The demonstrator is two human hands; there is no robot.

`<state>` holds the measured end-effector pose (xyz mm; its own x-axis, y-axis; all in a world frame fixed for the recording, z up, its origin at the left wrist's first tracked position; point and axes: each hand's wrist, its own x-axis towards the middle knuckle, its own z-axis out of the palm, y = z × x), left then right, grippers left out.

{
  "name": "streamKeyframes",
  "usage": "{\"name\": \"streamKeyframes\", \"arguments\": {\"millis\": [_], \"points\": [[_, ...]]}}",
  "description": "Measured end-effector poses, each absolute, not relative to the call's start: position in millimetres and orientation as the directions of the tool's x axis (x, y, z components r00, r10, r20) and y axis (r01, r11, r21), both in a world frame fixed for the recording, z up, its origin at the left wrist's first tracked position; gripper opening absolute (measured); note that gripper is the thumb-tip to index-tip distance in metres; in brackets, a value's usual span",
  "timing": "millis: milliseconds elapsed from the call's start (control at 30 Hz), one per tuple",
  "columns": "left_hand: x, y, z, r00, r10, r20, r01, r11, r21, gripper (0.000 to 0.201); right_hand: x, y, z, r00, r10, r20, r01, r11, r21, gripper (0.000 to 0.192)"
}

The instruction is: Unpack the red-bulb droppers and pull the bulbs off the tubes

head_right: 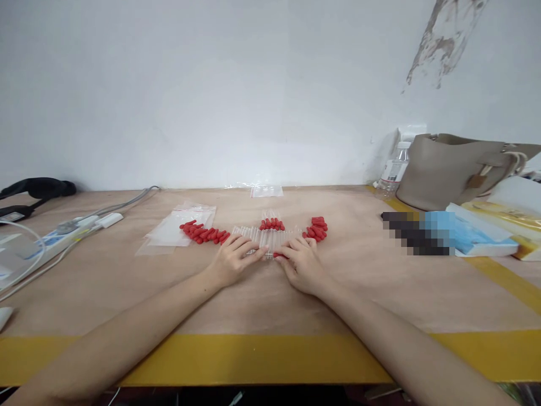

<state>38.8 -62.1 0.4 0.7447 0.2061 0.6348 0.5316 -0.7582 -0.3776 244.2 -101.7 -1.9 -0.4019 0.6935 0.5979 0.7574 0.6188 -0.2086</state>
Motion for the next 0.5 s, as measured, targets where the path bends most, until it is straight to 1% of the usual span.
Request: {"name": "streamKeyframes", "arguments": {"millis": [67, 167, 300, 400, 500], "points": [[38.9, -62.5, 0.0, 0.767, 0.175, 0.618, 0.508, -0.753, -0.418, 0.021, 241.8, -102.7, -3.2, -0.404, 0.710, 0.576, 0.756, 0.614, -0.227, 0.017], [41.6, -64.5, -0.4, 0.804, 0.133, 0.579, 0.460, -0.756, -0.466, 0.020, 239.1, -104.1, -6.0, -0.412, 0.717, 0.563, 0.770, 0.604, -0.205, 0.017], [45.3, -68.0, -1.7, 0.820, 0.117, 0.560, 0.442, -0.751, -0.490, 0.017, 238.7, -103.6, -8.7, -0.439, 0.677, 0.591, 0.784, 0.610, -0.116, 0.022], [45.2, -69.0, -2.9, 0.818, 0.131, 0.561, 0.450, -0.754, -0.479, 0.018, 240.9, -102.2, -10.2, -0.462, 0.637, 0.617, 0.785, 0.617, -0.049, 0.024], [44.0, -67.8, -3.9, 0.816, 0.147, 0.560, 0.454, -0.762, -0.461, 0.019, 243.5, -100.5, -11.5, -0.482, 0.581, 0.656, 0.781, 0.624, 0.021, 0.023]]}}
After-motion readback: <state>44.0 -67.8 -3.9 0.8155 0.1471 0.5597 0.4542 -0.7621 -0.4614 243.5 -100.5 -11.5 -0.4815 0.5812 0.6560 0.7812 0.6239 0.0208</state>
